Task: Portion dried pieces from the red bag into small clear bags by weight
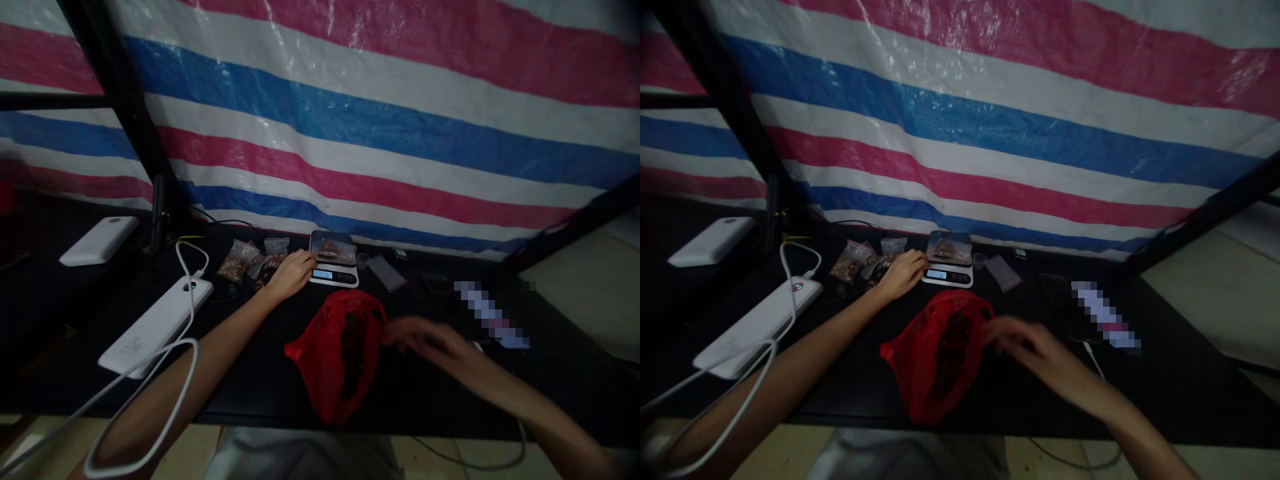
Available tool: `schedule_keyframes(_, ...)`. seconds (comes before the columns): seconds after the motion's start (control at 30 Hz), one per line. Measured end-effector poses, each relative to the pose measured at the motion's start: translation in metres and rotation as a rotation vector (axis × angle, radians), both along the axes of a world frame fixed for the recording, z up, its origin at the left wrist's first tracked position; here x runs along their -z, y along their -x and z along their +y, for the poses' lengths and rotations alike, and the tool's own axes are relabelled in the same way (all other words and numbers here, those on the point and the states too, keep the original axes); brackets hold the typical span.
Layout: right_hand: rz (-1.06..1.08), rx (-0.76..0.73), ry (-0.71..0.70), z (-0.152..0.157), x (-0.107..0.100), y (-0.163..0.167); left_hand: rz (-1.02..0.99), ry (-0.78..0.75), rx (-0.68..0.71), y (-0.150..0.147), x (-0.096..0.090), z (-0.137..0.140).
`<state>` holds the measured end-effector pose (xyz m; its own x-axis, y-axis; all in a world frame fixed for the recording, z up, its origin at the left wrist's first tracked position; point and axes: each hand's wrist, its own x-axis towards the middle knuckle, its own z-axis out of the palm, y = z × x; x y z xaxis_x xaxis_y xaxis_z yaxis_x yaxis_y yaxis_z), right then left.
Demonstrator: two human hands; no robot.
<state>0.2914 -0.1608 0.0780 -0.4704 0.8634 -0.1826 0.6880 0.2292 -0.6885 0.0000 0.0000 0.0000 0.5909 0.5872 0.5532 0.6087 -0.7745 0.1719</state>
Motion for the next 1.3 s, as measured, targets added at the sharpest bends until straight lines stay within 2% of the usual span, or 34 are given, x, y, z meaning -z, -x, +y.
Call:
schedule_keyframes(0.07,-0.062,0.246,-0.312,0.055,0.013,-0.006,-0.038,0.007,-0.007,-0.001,-0.004,-0.004)
schedule_keyframes(0.1,-0.12,0.341,-0.423,0.08,0.022,-0.007,-0.06,0.012,-0.009,-0.001,-0.007,-0.007)
schedule_keyframes(0.13,-0.177,0.406,-0.477,0.102,0.031,-0.006,-0.08,0.018,-0.012,-0.002,-0.01,-0.01)
schedule_keyframes(0.2,-0.278,0.498,-0.494,0.134,0.05,-0.001,-0.091,0.039,-0.025,-0.002,-0.019,-0.018)
schedule_keyframes(0.27,-0.33,0.555,-0.5,0.153,0.065,0.006,-0.044,0.096,-0.024,-0.004,-0.029,-0.027)
schedule_keyframes(0.43,-0.206,0.594,-0.523,0.169,0.079,0.016,0.184,0.347,0.073,-0.014,-0.046,-0.046)
schedule_keyframes(0.53,-0.019,0.668,-0.521,0.165,0.07,0.015,0.26,0.441,0.099,-0.018,-0.045,-0.05)
schedule_keyframes(0.6,0.138,0.635,-0.53,0.148,0.055,0.016,0.254,0.49,0.122,-0.019,-0.041,-0.05)
schedule_keyframes(0.67,0.224,0.468,-0.544,0.119,0.033,0.021,0.226,0.545,0.153,-0.02,-0.038,-0.049)
schedule_keyframes(0.77,0.022,0.115,-0.516,0.062,0.004,0.033,0.184,0.629,0.229,-0.02,-0.034,-0.047)
schedule_keyframes(0.83,-0.127,-0.065,-0.515,0.03,-0.003,0.043,0.142,0.67,0.293,-0.021,-0.033,-0.047)
schedule_keyframes(0.93,-0.398,-0.163,-0.634,0.007,0.007,0.055,0.044,0.74,0.363,-0.023,-0.031,-0.047)
schedule_keyframes(1.07,-0.652,-0.109,-0.808,0.013,0.03,0.066,-0.14,0.831,0.398,-0.027,-0.023,-0.046)
schedule_keyframes(1.17,-0.696,-0.098,-0.845,0.021,0.035,0.073,-0.266,0.846,0.347,-0.033,-0.012,-0.042)
schedule_keyframes(1.3,-0.545,-0.184,-0.763,0.023,0.036,0.077,-0.342,0.84,0.164,-0.043,0.0,-0.039)
